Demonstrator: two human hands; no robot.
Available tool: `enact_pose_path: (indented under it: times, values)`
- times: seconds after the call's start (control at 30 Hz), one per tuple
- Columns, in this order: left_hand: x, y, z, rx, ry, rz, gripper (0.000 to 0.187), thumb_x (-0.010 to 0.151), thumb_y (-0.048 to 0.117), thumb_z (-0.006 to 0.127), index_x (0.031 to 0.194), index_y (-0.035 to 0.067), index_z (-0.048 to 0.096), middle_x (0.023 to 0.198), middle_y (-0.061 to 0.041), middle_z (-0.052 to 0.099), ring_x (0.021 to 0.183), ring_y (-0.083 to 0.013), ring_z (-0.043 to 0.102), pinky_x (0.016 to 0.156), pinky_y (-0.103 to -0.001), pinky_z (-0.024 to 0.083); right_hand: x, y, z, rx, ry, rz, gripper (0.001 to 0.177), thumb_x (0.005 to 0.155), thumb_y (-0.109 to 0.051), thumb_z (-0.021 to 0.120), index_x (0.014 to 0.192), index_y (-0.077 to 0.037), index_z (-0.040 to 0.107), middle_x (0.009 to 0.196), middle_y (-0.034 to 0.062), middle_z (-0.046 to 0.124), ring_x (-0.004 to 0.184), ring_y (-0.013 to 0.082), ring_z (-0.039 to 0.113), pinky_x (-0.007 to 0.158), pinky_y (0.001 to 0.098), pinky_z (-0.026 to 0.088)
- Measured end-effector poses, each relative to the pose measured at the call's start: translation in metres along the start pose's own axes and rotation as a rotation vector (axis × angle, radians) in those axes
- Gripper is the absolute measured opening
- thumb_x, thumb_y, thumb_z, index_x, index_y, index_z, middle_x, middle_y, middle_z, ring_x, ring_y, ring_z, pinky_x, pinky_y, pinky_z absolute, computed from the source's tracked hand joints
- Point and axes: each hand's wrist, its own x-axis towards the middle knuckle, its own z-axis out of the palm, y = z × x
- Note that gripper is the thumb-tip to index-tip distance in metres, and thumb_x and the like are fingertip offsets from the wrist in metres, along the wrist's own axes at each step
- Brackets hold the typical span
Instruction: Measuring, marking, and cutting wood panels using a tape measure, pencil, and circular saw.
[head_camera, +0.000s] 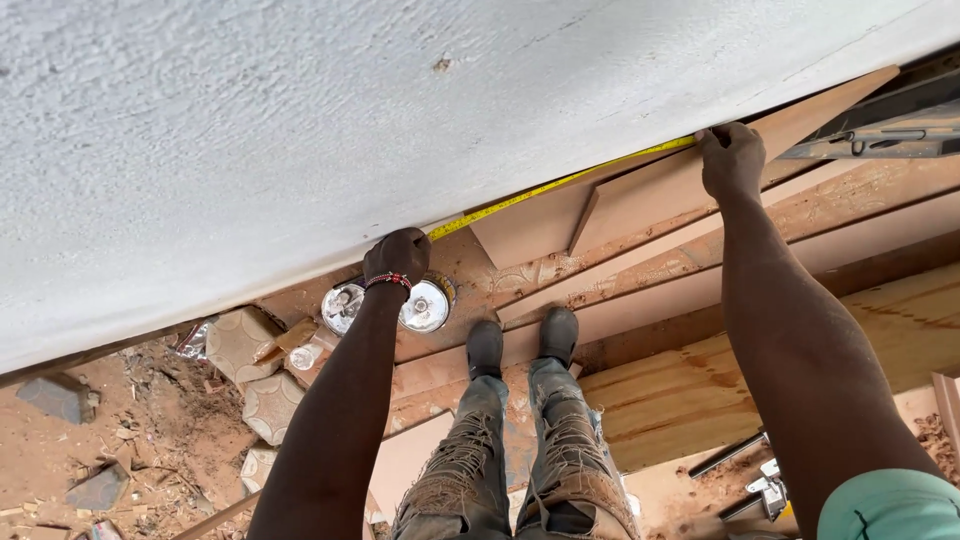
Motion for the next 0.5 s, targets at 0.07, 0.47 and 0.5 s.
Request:
enact_pose_path:
  times: [0.07, 0.47, 0.5]
  values:
    - [0.000, 0.000, 0.002, 0.017, 0.007, -0.017, 0.048, 0.115, 0.045, 0.048, 0.136, 0.038, 0.090, 0.136, -0.013, 0.090, 0.137, -0.0454, 0.080, 0.122, -0.061, 0.061, -0.012, -0.018, -0.019, 0.003, -0.028, -0.073, 0.034, 0.125, -0.039, 0.091, 0.138, -0.008, 0.087, 0.115, 0.0146, 0.064, 0.114, 0.0386, 0.071, 0.097, 0.0488, 0.061]
    - [0.012, -0.018, 0.025, 0.024, 0.211, -0.058, 0.055, 0.115, 0.062, 0.063, 0.105, 0.016, 0.089, 0.105, -0.021, 0.089, 0.101, -0.0533, 0.082, 0.090, -0.065, 0.059, -0.031, -0.074, -0.053, -0.257, -0.270, -0.001, 0.064, 0.133, -0.060, 0.057, 0.163, -0.008, 0.077, 0.147, 0.0171, 0.044, 0.125, 0.0462, 0.063, 0.098, 0.0689, 0.057]
    - [0.010, -0.018, 0.022, -0.001, 0.193, -0.074, 0.056, 0.115, 0.065, 0.062, 0.107, 0.018, 0.089, 0.107, -0.021, 0.089, 0.104, -0.0532, 0.082, 0.096, -0.065, 0.057, -0.029, -0.074, -0.051, -0.198, -0.281, 0.049, 0.067, 0.132, -0.061, 0.060, 0.165, -0.005, 0.075, 0.153, 0.0171, 0.043, 0.131, 0.0480, 0.065, 0.103, 0.0687, 0.058]
